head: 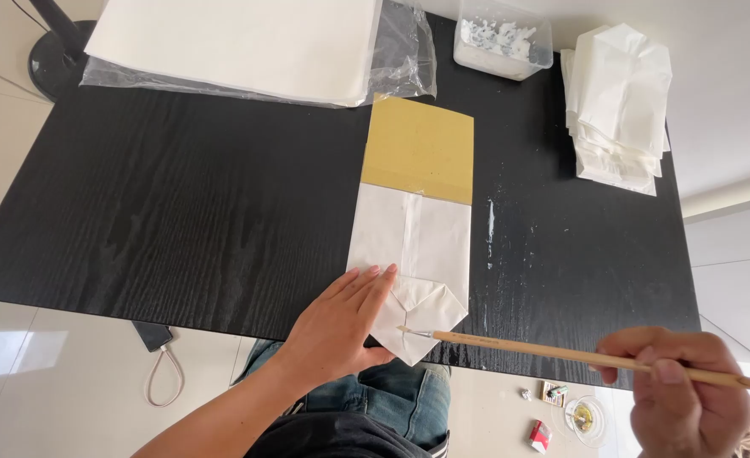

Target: Applying glue to paper sheets and folding them to create paper bags.

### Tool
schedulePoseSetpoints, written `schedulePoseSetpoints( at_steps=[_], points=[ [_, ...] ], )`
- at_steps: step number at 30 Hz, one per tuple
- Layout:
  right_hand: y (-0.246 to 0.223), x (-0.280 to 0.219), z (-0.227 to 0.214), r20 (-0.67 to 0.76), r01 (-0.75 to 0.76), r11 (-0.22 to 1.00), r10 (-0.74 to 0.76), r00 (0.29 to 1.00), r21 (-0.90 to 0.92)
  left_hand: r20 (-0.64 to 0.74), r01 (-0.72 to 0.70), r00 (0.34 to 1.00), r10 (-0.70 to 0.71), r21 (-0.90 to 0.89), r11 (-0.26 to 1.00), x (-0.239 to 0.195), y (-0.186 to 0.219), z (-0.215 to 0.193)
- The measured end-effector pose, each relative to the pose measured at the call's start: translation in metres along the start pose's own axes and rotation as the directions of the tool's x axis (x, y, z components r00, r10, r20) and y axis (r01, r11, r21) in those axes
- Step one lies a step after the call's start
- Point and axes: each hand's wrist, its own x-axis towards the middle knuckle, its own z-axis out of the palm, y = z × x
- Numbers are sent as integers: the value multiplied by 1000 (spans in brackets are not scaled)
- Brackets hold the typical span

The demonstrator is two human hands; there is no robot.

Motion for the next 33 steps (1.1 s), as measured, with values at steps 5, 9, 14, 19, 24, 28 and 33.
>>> schedulePoseSetpoints(
  at_steps=[5,9,14,19,24,28,33],
  points=[
    [13,11,12,75,119,992,-116,990,-30,13,46,999,-45,-101,994,3,1,-2],
    [16,19,21,157,149,989,-149,976,11,-8,72,997,-74,-146,987,3,1,-3],
    [20,19,23,174,107,993,-112,978,39,-28,32,999,-34,-89,996,1,1,-4],
    [14,28,31,197,86,995,-95,976,55,-59,-22,998,20,-35,999,0,0,-4],
    [10,35,31,205,50,999,-51,977,12,-63,-37,997,34,-45,998,1,0,-3],
    [21,35,11,217,114,993,-118,969,30,-70,-31,997,29,-38,999,2,0,-5],
    [19,24,-3,96,-56,991,45,994,122,-87,-30,996,23,-74,997,1,1,-6]
  ],
)
